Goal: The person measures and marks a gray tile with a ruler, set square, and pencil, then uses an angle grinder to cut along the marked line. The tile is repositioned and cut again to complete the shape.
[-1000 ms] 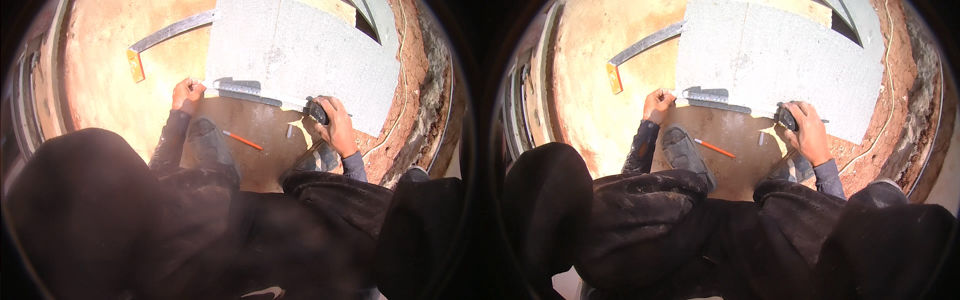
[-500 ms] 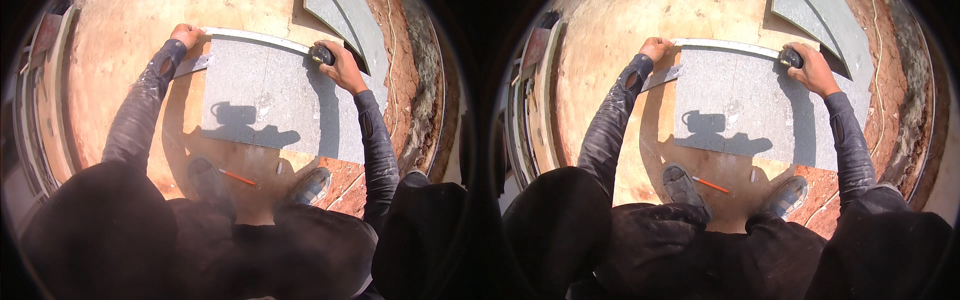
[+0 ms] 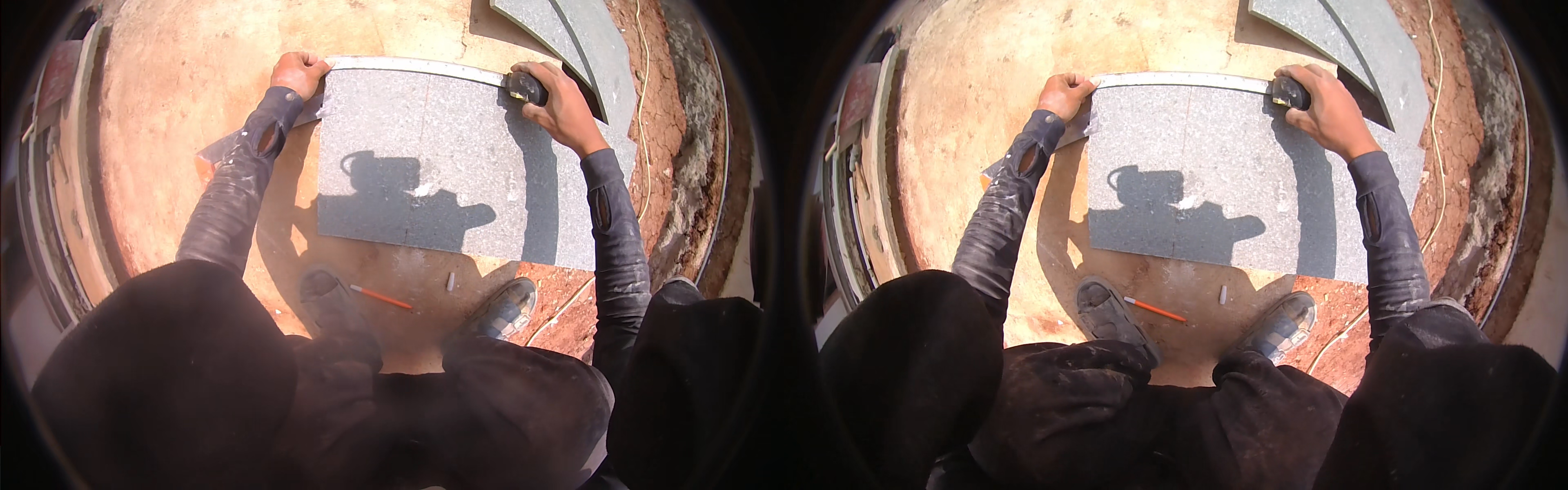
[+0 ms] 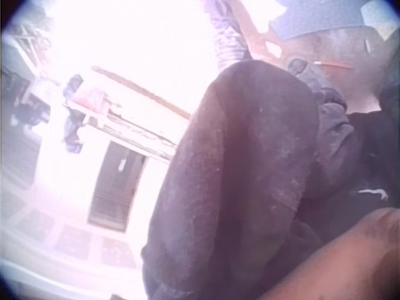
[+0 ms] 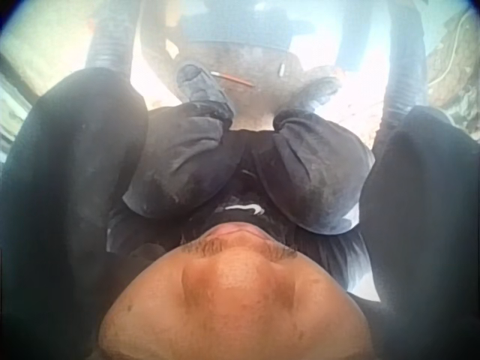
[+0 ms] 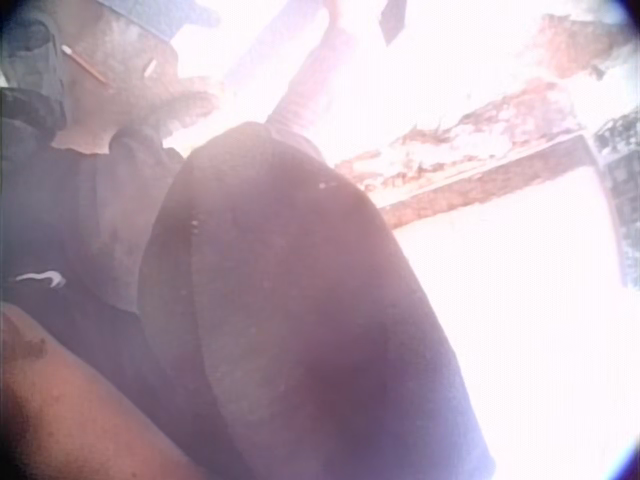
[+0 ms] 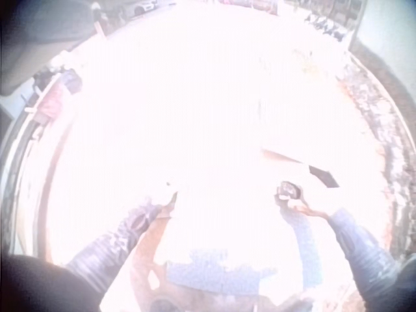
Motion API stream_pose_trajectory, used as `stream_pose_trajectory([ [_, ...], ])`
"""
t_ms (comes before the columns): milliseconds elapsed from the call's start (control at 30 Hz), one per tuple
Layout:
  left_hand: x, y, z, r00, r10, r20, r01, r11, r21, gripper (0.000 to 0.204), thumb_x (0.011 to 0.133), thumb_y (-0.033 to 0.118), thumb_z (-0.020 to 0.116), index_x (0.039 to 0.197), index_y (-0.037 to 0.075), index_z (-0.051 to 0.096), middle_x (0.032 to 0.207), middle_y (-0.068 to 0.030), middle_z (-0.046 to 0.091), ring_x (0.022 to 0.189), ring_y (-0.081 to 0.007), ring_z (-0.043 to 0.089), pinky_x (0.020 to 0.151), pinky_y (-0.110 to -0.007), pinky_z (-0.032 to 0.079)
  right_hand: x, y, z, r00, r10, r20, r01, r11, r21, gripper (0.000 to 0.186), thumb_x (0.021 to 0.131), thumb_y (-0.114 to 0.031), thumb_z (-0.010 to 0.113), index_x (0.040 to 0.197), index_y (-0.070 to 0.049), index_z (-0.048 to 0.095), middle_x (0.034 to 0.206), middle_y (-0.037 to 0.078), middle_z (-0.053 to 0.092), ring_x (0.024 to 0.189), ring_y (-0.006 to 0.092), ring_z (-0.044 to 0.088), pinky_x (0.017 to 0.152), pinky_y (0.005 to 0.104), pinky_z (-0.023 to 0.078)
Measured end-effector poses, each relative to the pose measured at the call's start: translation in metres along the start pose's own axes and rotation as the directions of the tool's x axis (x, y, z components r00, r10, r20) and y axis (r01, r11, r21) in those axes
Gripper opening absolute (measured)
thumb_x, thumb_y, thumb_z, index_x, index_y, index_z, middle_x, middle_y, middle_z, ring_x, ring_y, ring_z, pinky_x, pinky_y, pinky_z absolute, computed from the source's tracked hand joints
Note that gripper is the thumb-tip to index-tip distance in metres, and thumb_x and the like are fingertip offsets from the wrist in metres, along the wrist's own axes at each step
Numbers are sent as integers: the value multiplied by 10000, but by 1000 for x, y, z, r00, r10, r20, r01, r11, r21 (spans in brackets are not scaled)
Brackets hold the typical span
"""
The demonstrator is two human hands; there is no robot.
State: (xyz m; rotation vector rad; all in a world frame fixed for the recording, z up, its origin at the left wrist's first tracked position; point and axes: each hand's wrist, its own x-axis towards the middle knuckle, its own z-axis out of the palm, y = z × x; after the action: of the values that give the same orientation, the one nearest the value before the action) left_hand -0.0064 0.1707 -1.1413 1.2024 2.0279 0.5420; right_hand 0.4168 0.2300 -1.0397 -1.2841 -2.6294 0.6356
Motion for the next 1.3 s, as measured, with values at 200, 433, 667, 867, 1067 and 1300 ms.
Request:
stream_pose_trajectory([
  [200, -1, 1, 0, 999, 17, -29, -16, 999, 45, 232, 867, 214, 732, 877, -17, 710, 759, -55, 682, 642, -113, 598, 604, -279, 486, -4, -9, 1, 999, 33, -6, -34, 997, -68, 540, 705, -69, 762, 1218, -119, 601, 1113, 126, 630, 1037, 347, 607, 934, 426, 509],
  [433, 2, -3, -1, 1000, 9, -26, -9, 1000, 13, 236, 860, 221, 741, 876, -13, 713, 776, -66, 693, 662, -120, 611, 623, -289, 498, -9, -12, 7, 999, 26, -45, -30, 996, -87, 548, 702, -57, 763, 1222, -120, 601, 1117, 126, 631, 1048, 340, 605, 935, 428, 505],
  [667, -4, 23, -26, 994, 26, 104, -32, 998, 53, 330, 843, 338, 745, 910, 15, 729, 831, -121, 723, 775, -187, 678, 737, -323, 526, -20, -21, -10, 999, 3, -38, -3, 1000, 11, 536, 702, -109, 721, 1223, -85, 599, 1082, 139, 627, 1018, 333, 605, 923, 422, 499],
  [867, -163, 71, -38, 913, 80, 401, 11, 975, -220, 301, 888, 277, 729, 902, -21, 691, 806, -29, 672, 764, -74, 585, 678, -242, 466, -75, -108, -2, 990, 48, 132, -104, 879, 465, 477, 680, -138, 692, 1139, -24, 632, 988, 196, 658, 904, 384, 639, 822, 423, 512],
  [1067, -266, 56, 8, 885, -55, 462, 227, 918, -325, 347, 965, 329, 648, 989, -14, 692, 794, -3, 640, 767, -68, 567, 718, -236, 461, -117, -183, 58, 997, 14, 69, -56, 751, 658, 465, 713, -159, 795, 1127, -24, 631, 983, 154, 684, 859, 325, 688, 765, 370, 544],
  [1300, -309, 35, 25, 736, -89, 671, 668, 254, -700, 538, 948, 274, 664, 1387, 55, 441, 1142, -67, 614, 1013, -168, 614, 824, -303, 528, -133, -215, 78, 991, -32, 131, -72, 698, 713, 513, 771, -285, 801, 1168, -11, 626, 1029, 187, 671, 941, 366, 656, 825, 405, 521],
])
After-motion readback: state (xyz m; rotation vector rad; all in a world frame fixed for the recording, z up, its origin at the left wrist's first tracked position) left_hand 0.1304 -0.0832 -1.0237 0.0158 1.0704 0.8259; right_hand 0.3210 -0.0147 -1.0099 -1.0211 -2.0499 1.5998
